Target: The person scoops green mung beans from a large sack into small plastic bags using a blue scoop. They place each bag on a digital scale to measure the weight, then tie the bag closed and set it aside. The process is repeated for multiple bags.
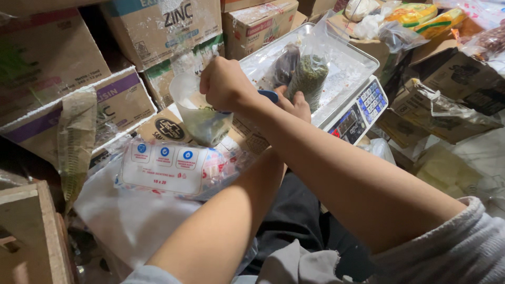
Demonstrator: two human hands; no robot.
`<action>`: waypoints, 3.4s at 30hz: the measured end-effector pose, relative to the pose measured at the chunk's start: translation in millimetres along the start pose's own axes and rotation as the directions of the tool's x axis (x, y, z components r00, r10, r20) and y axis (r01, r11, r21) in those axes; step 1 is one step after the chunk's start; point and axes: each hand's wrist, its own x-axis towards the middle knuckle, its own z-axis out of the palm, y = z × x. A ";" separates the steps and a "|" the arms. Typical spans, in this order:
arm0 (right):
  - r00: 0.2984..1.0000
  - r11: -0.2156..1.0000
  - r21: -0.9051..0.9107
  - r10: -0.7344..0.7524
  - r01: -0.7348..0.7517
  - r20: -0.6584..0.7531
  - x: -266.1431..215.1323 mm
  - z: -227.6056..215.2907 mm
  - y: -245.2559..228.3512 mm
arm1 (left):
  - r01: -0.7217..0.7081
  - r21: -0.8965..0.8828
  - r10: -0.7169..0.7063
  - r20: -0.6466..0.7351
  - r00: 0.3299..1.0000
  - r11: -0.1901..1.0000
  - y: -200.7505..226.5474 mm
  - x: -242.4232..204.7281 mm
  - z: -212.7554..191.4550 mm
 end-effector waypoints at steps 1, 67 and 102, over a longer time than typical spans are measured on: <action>1.000 1.000 0.007 0.004 -0.004 -0.024 -1.5 -1.7 -3.0 | -0.012 0.006 0.012 -0.007 1.000 1.000 -0.4 -0.4 -2.5; 0.788 0.795 0.282 0.592 -0.537 -0.168 -81.7 -233.6 96.2 | -0.458 0.489 0.361 0.283 0.889 0.743 186.2 70.9 -1.6; 0.822 0.813 0.376 0.537 -0.444 -0.191 -86.2 -225.8 99.7 | -0.348 0.438 0.301 0.176 0.937 0.829 160.5 78.1 -7.1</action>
